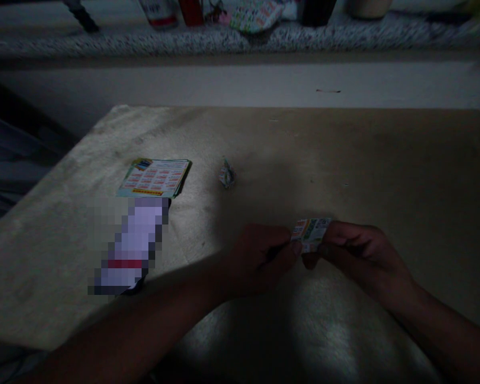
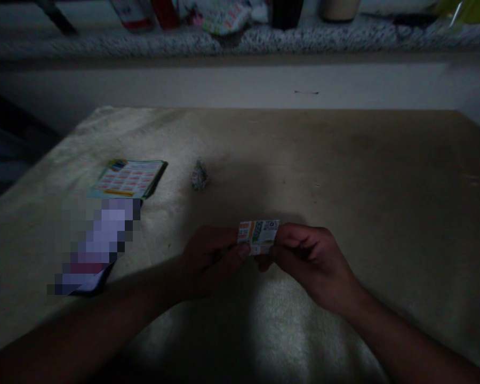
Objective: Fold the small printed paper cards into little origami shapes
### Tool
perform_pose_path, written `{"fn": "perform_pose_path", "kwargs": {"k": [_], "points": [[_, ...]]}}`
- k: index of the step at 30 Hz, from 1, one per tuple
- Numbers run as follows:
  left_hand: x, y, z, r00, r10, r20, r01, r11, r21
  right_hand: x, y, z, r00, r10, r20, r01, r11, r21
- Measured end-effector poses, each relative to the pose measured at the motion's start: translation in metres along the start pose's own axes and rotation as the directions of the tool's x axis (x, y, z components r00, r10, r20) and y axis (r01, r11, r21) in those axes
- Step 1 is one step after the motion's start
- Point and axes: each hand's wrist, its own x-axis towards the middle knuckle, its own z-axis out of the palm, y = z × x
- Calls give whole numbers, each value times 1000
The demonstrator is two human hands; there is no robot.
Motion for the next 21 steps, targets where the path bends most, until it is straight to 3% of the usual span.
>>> {"fn": "perform_pose_path", "kwargs": {"k": [5, 13, 21], "points": [[0, 3, 0, 998, 58, 6, -58, 993, 98, -1, 1, 0, 1000, -29, -11, 29, 1000, 0], [1, 7, -1, 997, 50, 57, -58, 985, 161, -1, 2, -1, 998, -48, -37, 47, 999, -6], [2, 4, 1, 993, 115, 19, -117, 970, 211, -1, 2, 0, 993, -54, -100, 55, 998, 10]]}}
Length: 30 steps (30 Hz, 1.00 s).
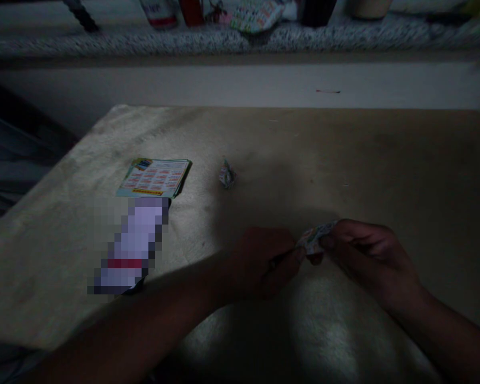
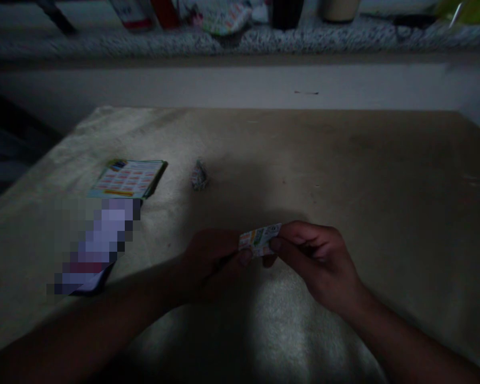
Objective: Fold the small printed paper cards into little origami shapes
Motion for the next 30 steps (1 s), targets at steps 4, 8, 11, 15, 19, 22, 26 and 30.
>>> {"fn": "perform_pose_path", "kwargs": {"k": [4, 8, 11, 15, 19, 22, 26, 30], "points": [[-1, -1, 1, 1000, -7, -16, 8, 999, 53, -1, -4, 3, 998, 7, -58, -7, 1000, 6], [0, 1, 0, 1000, -8, -1, 8, 998, 63, -1, -9, 5, 995, 13, -102, -17, 999, -39], [0, 0, 0, 1000, 7, -6, -7, 998, 54, -2, -10, 5, 988, -18, -156, 6, 997, -81], [1, -1, -1, 1000, 17, 20, -17, 1000, 18, -3, -9, 5, 981, -33, -190, 10, 992, -124], [0, -1, -2, 1000, -2, 18, 2, 1000, -10, -3, -9, 5, 974, -50, -221, 23, 992, -126], [0, -1, -1, 998, -48, 32, 50, 996, -70, -2, -10, 5, 968, -54, -244, 19, 990, -143], [0, -3, -1, 992, -122, 15, 123, 972, -202, -1, -7, 5, 981, -33, -193, 14, 995, -98], [0, -5, -3, 980, -191, 47, 196, 923, -331, 0, -2, 5, 993, 48, -105, -46, 999, 20]]}}
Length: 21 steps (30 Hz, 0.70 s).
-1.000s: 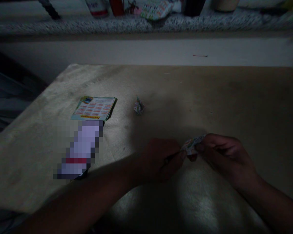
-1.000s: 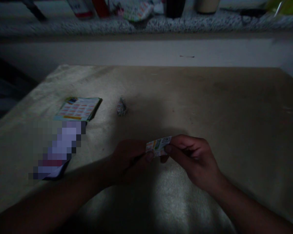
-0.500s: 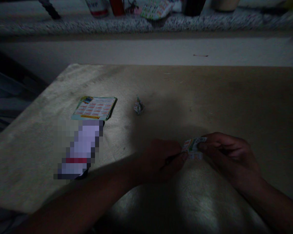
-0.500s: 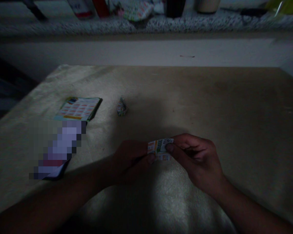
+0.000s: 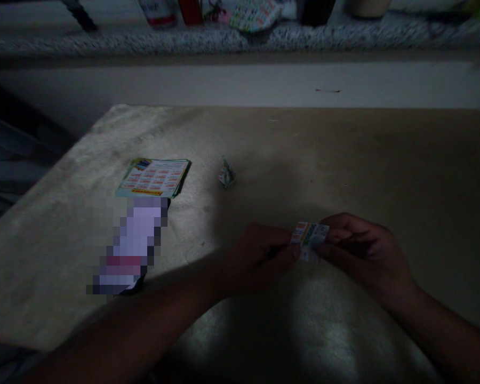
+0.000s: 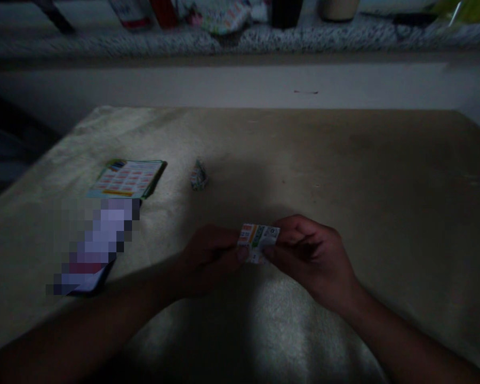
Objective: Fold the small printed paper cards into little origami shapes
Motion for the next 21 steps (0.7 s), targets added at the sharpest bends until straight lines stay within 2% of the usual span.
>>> {"fn": "perform_pose_path", "kwargs": {"k": [3, 6, 11, 17, 21], "points": [[0, 0, -2, 995, -89, 43, 93, 992, -85, 1, 2, 0, 995, 66, 72, -69, 997, 44], [0, 0, -3, 985, -132, 106, 147, 979, -142, 1, 1, -1, 975, 140, 172, -141, 990, -11], [0, -1, -4, 975, -106, 194, 149, 963, -226, 1, 1, -5, 928, 158, 338, -175, 984, 23], [0, -1, -4, 965, -114, 235, 178, 945, -276, 1, 2, -7, 903, 174, 394, -199, 980, 23], [1, 1, -1, 956, -85, 281, 187, 914, -360, 0, 3, -8, 851, 181, 492, -227, 973, 35]]}}
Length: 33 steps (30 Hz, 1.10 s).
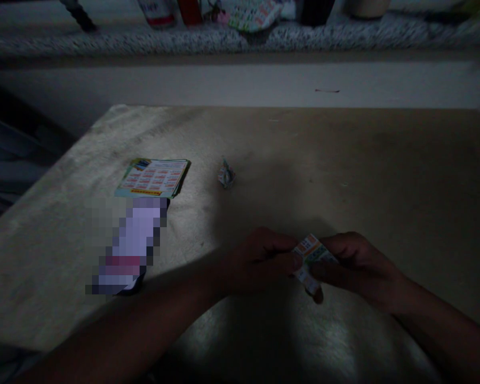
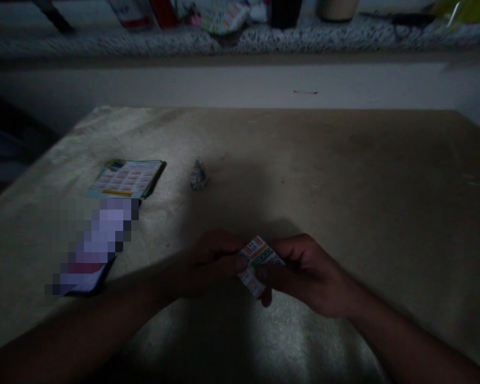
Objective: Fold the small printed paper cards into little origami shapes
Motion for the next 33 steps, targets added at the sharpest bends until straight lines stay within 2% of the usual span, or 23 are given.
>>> {"fn": "perform_pose_path", "kwargs": {"k": [4, 9, 13, 16, 22, 29, 33], "points": [[3, 2, 4, 999, -20, 25, 20, 1000, -8, 0, 1, 1, 1000, -4, 26, 4, 1000, 20], [4, 2, 5, 1000, -17, -5, 17, 1000, 25, 0, 0, 4, 999, -14, 47, 14, 1000, -14], [3, 5, 6, 999, -46, -6, 45, 996, -79, -2, -3, 5, 994, -34, 107, 36, 999, -12], [2, 6, 5, 994, -97, -54, 89, 988, -128, -2, -4, 7, 989, -50, 140, 52, 999, -8], [3, 1, 1, 992, -92, -81, 77, 982, -175, -1, -3, 8, 997, -60, 41, 66, 986, -155], [4, -3, 2, 988, -117, -103, 93, 971, -220, -3, -2, 8, 987, -97, 128, 104, 993, -55], [3, 0, 1, 992, -117, -53, 101, 968, -231, -2, -1, 8, 990, -116, 76, 130, 968, -216]]}}
